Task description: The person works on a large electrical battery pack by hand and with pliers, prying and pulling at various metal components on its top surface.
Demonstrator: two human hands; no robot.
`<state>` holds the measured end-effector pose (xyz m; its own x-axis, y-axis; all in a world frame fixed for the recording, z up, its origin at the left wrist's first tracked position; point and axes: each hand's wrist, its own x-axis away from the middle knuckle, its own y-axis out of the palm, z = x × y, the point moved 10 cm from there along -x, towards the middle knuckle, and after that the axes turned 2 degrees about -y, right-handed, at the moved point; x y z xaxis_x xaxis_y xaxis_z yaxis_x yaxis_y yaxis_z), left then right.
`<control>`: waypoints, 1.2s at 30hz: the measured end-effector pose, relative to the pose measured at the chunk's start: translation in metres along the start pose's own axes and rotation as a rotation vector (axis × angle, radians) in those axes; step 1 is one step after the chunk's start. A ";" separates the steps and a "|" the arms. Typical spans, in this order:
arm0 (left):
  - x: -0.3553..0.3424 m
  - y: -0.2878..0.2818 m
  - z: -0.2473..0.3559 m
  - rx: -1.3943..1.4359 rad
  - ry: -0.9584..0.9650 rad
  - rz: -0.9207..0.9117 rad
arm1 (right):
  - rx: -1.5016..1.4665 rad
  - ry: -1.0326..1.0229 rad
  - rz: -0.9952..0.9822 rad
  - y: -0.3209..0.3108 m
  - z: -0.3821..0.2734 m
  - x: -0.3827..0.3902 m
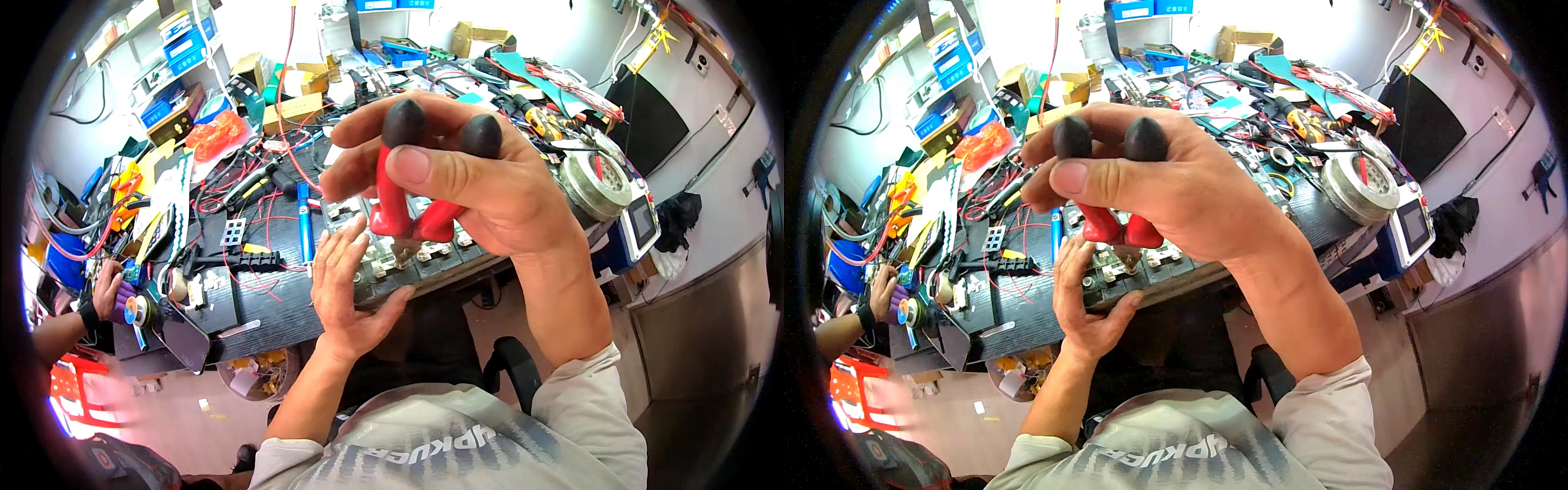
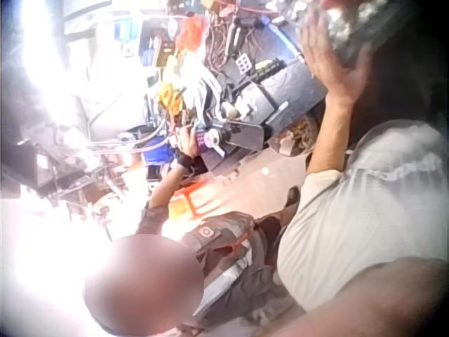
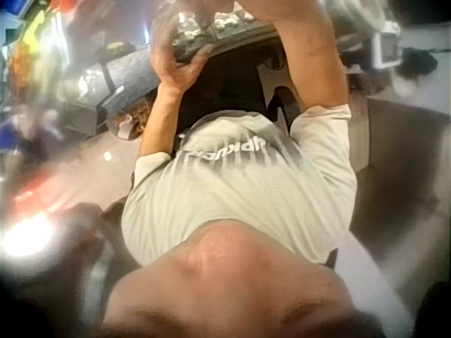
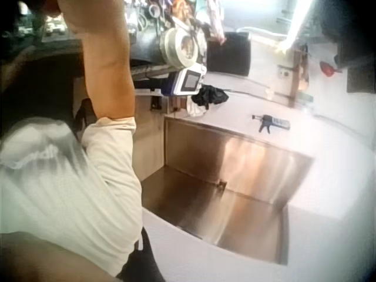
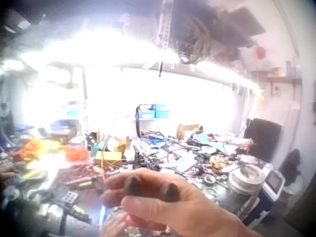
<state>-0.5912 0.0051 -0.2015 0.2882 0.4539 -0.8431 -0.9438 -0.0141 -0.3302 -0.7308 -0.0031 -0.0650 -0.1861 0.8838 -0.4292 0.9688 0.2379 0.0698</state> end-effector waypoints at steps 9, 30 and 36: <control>0.006 -0.001 -0.005 0.012 -0.050 0.032 | 0.126 0.108 -0.062 0.013 0.008 -0.003; 0.031 0.006 -0.017 -0.003 -0.158 -0.037 | 0.519 -0.033 -0.412 0.070 -0.004 -0.017; 0.024 0.010 -0.019 0.156 -0.172 -0.051 | 0.392 -0.073 -0.197 0.036 -0.019 -0.019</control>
<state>-0.5905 -0.0006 -0.2330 0.3168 0.5959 -0.7379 -0.9462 0.1444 -0.2896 -0.6957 -0.0035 -0.0371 -0.3753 0.8027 -0.4635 0.9074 0.2163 -0.3602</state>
